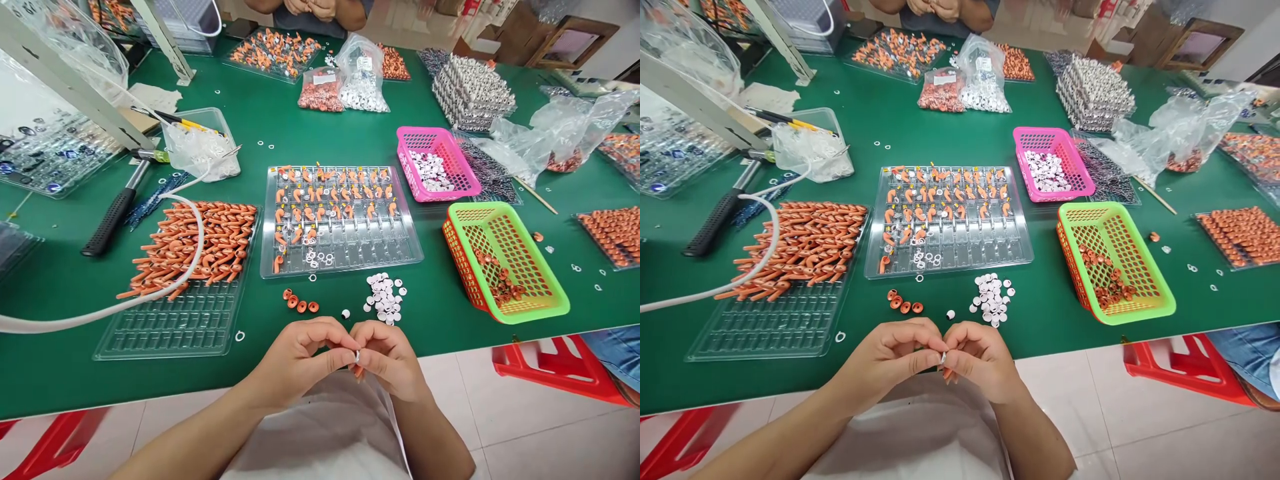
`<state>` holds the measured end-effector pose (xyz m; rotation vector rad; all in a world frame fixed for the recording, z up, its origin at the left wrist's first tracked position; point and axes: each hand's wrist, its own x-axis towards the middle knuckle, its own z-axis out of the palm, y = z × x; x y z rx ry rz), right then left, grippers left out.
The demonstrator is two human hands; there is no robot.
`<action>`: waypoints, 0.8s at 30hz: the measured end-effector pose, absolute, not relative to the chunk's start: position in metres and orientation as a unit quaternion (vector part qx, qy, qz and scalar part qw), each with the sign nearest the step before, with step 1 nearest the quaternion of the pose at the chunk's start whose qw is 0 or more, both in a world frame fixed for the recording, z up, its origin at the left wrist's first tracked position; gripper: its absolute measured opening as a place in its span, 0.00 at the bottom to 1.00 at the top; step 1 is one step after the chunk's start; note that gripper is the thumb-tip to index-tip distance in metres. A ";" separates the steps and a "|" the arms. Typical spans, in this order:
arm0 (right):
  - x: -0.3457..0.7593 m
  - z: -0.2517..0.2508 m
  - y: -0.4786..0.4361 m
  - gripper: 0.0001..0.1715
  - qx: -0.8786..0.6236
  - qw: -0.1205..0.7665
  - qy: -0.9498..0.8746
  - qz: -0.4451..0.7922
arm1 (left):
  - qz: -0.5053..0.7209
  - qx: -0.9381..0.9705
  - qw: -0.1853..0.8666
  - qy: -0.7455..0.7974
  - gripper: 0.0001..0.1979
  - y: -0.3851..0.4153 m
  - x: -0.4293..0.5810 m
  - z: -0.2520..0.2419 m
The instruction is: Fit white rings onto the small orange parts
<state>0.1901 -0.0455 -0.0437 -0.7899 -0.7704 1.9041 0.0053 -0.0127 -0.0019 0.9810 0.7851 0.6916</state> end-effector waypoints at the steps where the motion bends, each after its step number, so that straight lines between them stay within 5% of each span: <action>1: 0.190 -0.044 -0.046 0.09 -0.318 0.451 -0.311 0.773 | 0.316 0.453 0.751 0.362 0.04 -0.013 0.005 -0.002; 24: 0.191 -0.046 -0.045 0.13 -0.317 0.430 -0.291 0.794 | 0.292 0.518 0.709 0.379 0.05 -0.011 0.001 0.001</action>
